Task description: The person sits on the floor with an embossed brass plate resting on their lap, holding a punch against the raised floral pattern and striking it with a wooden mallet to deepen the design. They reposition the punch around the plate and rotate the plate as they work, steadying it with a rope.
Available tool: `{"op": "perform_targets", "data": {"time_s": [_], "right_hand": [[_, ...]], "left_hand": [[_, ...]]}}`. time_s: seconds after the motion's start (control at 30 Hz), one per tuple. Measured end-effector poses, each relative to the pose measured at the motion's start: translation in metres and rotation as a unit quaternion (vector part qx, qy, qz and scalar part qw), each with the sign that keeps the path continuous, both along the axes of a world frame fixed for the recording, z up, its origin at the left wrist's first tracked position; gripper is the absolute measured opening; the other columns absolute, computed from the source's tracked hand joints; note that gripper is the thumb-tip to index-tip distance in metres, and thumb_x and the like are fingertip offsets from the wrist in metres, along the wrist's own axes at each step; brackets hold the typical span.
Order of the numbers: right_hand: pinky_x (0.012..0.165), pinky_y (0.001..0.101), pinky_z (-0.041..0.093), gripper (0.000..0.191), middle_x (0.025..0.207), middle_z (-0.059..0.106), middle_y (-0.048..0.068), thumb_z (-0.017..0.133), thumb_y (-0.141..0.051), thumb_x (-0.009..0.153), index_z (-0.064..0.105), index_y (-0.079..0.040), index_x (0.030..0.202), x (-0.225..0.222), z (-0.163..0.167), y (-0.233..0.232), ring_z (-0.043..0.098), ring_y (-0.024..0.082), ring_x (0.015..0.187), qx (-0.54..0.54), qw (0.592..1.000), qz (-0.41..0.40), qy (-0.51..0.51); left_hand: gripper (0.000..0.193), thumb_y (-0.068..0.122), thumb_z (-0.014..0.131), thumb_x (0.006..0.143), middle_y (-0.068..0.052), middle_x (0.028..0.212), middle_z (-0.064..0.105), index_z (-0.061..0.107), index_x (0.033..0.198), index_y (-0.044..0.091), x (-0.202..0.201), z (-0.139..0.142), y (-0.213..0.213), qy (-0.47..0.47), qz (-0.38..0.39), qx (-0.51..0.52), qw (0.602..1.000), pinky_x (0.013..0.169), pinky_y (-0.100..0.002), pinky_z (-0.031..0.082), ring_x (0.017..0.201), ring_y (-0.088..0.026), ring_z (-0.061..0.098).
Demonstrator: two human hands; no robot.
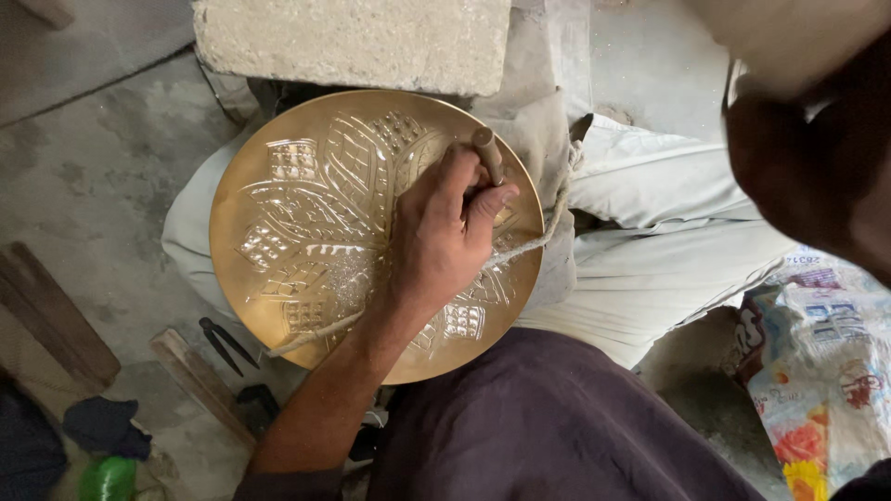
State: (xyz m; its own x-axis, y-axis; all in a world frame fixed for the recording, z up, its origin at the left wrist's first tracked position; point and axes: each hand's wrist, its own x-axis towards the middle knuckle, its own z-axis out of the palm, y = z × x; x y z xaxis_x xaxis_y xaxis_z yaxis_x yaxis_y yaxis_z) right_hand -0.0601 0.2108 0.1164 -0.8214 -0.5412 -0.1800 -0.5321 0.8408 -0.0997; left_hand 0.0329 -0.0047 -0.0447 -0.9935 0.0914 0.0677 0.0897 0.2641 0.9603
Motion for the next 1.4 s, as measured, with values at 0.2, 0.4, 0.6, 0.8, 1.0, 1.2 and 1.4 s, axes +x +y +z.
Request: {"op": "perform_targets", "data": {"time_s": [0.2,0.4,0.6,0.8,1.0,1.2,1.4], "right_hand": [[0.073,0.0387,0.056,0.059,0.105,0.068,0.022,0.064,0.015,0.083,0.061,-0.002,0.139,0.003,-0.003,-0.004,0.068,0.031,0.090,0.001,1.000,0.000,-0.001],[0.072,0.0387,0.056,0.059,0.104,0.068,0.022,0.064,0.016,0.083,0.060,-0.002,0.139,0.005,-0.005,-0.004,0.067,0.031,0.089,0.003,1.000,0.000,-0.005],[0.071,0.0387,0.056,0.058,0.103,0.068,0.022,0.064,0.016,0.084,0.060,-0.001,0.140,0.007,-0.008,-0.004,0.067,0.031,0.087,0.002,1.000,0.000,-0.004],[0.069,0.0387,0.055,0.058,0.102,0.068,0.022,0.064,0.016,0.085,0.060,-0.001,0.140,0.008,-0.010,-0.003,0.067,0.031,0.085,0.002,1.000,-0.004,-0.005],[0.068,0.0388,0.055,0.057,0.101,0.068,0.022,0.063,0.017,0.086,0.060,0.000,0.140,0.011,-0.014,-0.001,0.066,0.031,0.083,0.002,1.000,-0.006,-0.006],[0.067,0.0388,0.054,0.057,0.100,0.068,0.022,0.063,0.017,0.086,0.060,0.000,0.140,0.011,-0.018,-0.001,0.066,0.031,0.082,-0.001,1.000,-0.002,-0.008],[0.066,0.0388,0.054,0.056,0.099,0.068,0.022,0.063,0.018,0.087,0.059,0.001,0.141,0.011,-0.020,-0.002,0.066,0.031,0.080,0.000,1.000,-0.006,-0.015]], "left_hand": [[0.022,0.021,0.067,0.107,-0.007,0.092,0.066,0.055,0.111,0.003,-0.001,0.001,0.000,0.004,0.000,-0.004,1.000,0.069,-0.035,0.057,0.082,-0.020,0.072],[0.022,0.021,0.067,0.107,-0.006,0.092,0.064,0.056,0.114,0.004,0.002,-0.003,-0.001,0.005,-0.013,-0.012,1.000,0.068,-0.035,0.056,0.080,-0.018,0.070],[0.022,0.022,0.067,0.108,-0.005,0.095,0.065,0.057,0.120,0.006,0.003,-0.007,0.001,0.027,-0.004,-0.025,0.999,0.071,-0.035,0.057,0.083,-0.020,0.070],[0.023,0.022,0.069,0.108,-0.006,0.094,0.065,0.056,0.119,0.007,0.004,-0.008,-0.001,0.015,-0.001,-0.031,0.999,0.070,-0.037,0.055,0.082,-0.020,0.068],[0.022,0.020,0.069,0.106,-0.005,0.093,0.065,0.057,0.118,0.006,0.007,-0.013,0.002,0.011,0.002,-0.031,0.999,0.068,-0.035,0.056,0.082,-0.019,0.069],[0.015,0.013,0.070,0.106,-0.004,0.096,0.068,0.057,0.113,0.008,0.004,-0.018,0.002,0.045,0.049,0.029,0.997,0.062,-0.024,0.060,0.081,-0.014,0.072],[0.015,0.012,0.071,0.106,-0.005,0.094,0.069,0.058,0.110,0.005,0.008,-0.013,-0.003,0.030,0.003,-0.006,1.000,0.067,-0.028,0.060,0.083,-0.015,0.074]]}}
